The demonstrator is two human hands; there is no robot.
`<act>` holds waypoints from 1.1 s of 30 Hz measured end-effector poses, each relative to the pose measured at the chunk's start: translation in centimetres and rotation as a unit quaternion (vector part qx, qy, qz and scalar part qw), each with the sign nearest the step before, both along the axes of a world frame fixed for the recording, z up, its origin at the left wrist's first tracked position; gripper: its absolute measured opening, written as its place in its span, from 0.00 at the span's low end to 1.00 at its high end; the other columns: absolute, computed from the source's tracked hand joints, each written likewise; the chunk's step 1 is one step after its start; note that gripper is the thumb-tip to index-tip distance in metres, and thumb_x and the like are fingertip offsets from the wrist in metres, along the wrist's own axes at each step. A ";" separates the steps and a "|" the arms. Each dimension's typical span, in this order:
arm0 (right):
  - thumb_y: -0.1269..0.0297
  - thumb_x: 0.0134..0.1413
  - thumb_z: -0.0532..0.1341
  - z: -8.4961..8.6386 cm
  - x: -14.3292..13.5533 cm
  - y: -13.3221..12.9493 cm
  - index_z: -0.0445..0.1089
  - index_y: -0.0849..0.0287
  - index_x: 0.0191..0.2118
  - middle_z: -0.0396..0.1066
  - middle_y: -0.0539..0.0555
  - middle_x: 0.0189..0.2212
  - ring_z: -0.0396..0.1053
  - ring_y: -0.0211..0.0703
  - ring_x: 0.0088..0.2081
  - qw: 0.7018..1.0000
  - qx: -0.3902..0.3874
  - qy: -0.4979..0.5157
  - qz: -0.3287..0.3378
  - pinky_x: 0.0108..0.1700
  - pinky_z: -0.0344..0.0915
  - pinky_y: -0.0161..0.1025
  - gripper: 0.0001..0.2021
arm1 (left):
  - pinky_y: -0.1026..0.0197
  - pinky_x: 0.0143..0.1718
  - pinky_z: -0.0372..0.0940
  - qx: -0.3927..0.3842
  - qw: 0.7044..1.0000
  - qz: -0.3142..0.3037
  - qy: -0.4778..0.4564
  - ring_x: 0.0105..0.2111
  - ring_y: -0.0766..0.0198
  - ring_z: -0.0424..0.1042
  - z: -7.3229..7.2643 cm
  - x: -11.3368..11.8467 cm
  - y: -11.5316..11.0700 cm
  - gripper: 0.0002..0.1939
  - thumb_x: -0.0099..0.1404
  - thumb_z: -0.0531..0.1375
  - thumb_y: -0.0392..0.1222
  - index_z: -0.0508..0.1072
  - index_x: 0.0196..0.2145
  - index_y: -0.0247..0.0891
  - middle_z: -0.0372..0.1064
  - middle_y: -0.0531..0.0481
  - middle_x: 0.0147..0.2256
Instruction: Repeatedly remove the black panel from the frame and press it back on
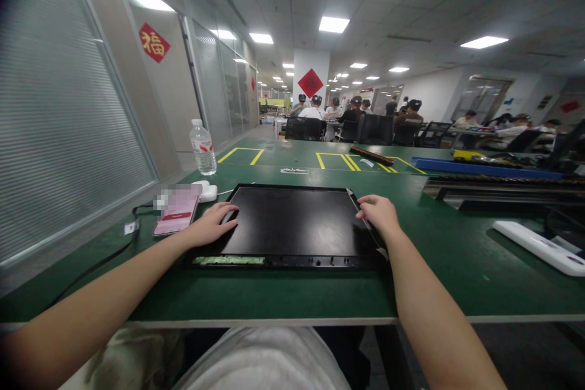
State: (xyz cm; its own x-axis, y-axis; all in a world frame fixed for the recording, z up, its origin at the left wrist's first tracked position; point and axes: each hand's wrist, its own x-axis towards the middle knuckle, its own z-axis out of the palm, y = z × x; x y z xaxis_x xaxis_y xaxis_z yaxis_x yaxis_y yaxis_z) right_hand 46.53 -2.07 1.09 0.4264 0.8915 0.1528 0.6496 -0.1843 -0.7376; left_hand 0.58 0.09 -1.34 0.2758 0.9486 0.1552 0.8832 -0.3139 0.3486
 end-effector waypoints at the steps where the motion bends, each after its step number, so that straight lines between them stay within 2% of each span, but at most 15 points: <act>1: 0.66 0.46 0.59 0.1 -0.2 -0.1 0.78 0.59 0.42 0.78 0.53 0.25 0.72 0.41 0.28 1.000 0.005 0.006 0.007 0.32 0.64 0.34 0.17 | 0.47 0.65 0.52 -0.001 1.000 -0.001 -0.002 0.63 0.45 0.59 0.0 0.0 0.0 0.29 0.64 0.53 0.52 0.69 0.57 0.34 0.60 0.35 0.61; 5: 0.68 0.44 0.60 0.2 -0.1 0.0 0.80 0.56 0.38 0.80 0.52 0.30 0.74 0.44 0.36 0.999 0.004 -0.044 -0.016 0.37 0.65 0.35 0.14 | 0.46 0.65 0.53 -0.005 1.000 -0.012 -0.008 0.63 0.45 0.59 0.0 -0.2 0.0 0.29 0.64 0.54 0.53 0.69 0.57 0.35 0.59 0.36 0.61; 11: 0.68 0.48 0.61 -0.5 1.2 0.6 0.81 0.56 0.36 0.80 0.54 0.38 0.74 0.48 0.42 0.995 -0.064 -0.076 -0.013 0.42 0.66 0.38 0.11 | 0.46 0.64 0.54 0.019 0.998 -0.049 -0.020 0.61 0.46 0.63 0.1 -1.0 0.5 0.29 0.62 0.54 0.54 0.69 0.56 0.35 0.60 0.36 0.61; 15: 0.69 0.48 0.61 -0.9 1.8 0.9 0.81 0.56 0.38 0.80 0.54 0.38 0.75 0.47 0.41 0.994 -0.083 -0.066 0.002 0.42 0.67 0.37 0.13 | 0.50 0.64 0.56 0.042 0.998 -0.037 0.002 0.59 0.48 0.65 1.0 -1.5 0.7 0.28 0.63 0.52 0.50 0.71 0.55 0.30 0.65 0.34 0.57; 19: 0.70 0.46 0.61 -1.3 2.3 1.2 0.81 0.56 0.39 0.80 0.55 0.39 0.76 0.47 0.40 0.992 -0.104 -0.065 0.007 0.42 0.68 0.37 0.14 | 0.52 0.60 0.61 0.052 0.997 -0.021 0.058 0.55 0.48 0.70 2.0 -1.7 0.5 0.23 0.62 0.51 0.42 0.76 0.51 0.32 0.72 0.35 0.52; 22: 0.72 0.45 0.61 -1.7 2.4 1.3 0.81 0.56 0.39 0.80 0.54 0.39 0.76 0.47 0.41 0.990 -0.121 -0.064 0.030 0.43 0.69 0.36 0.15 | 0.52 0.58 0.62 0.047 0.993 -0.009 0.112 0.53 0.48 0.72 2.4 -1.5 0.2 0.23 0.63 0.49 0.37 0.77 0.50 0.31 0.74 0.34 0.50; 26: 0.74 0.42 0.62 -1.9 2.3 1.4 0.82 0.55 0.36 0.80 0.53 0.39 0.76 0.48 0.42 0.988 -0.116 -0.092 0.040 0.45 0.69 0.37 0.15 | 0.52 0.55 0.64 0.049 0.988 0.002 0.148 0.49 0.48 0.74 2.2 -1.3 0.1 0.23 0.63 0.49 0.36 0.79 0.48 0.34 0.76 0.35 0.47; 29: 0.75 0.41 0.63 -2.0 2.2 1.4 0.82 0.54 0.35 0.80 0.53 0.37 0.76 0.47 0.40 0.987 -0.115 -0.101 0.038 0.44 0.69 0.37 0.15 | 0.51 0.54 0.64 0.049 0.990 0.023 0.126 0.48 0.47 0.74 1.5 -1.2 0.2 0.21 0.60 0.53 0.37 0.79 0.46 0.37 0.77 0.37 0.44; 33: 0.76 0.40 0.63 -2.1 2.1 1.3 0.82 0.54 0.36 0.80 0.54 0.37 0.76 0.47 0.38 0.986 -0.122 -0.103 0.048 0.42 0.69 0.37 0.17 | 0.51 0.54 0.64 0.042 0.993 0.041 0.106 0.49 0.46 0.74 1.0 -1.2 0.5 0.21 0.59 0.54 0.37 0.79 0.47 0.37 0.76 0.36 0.44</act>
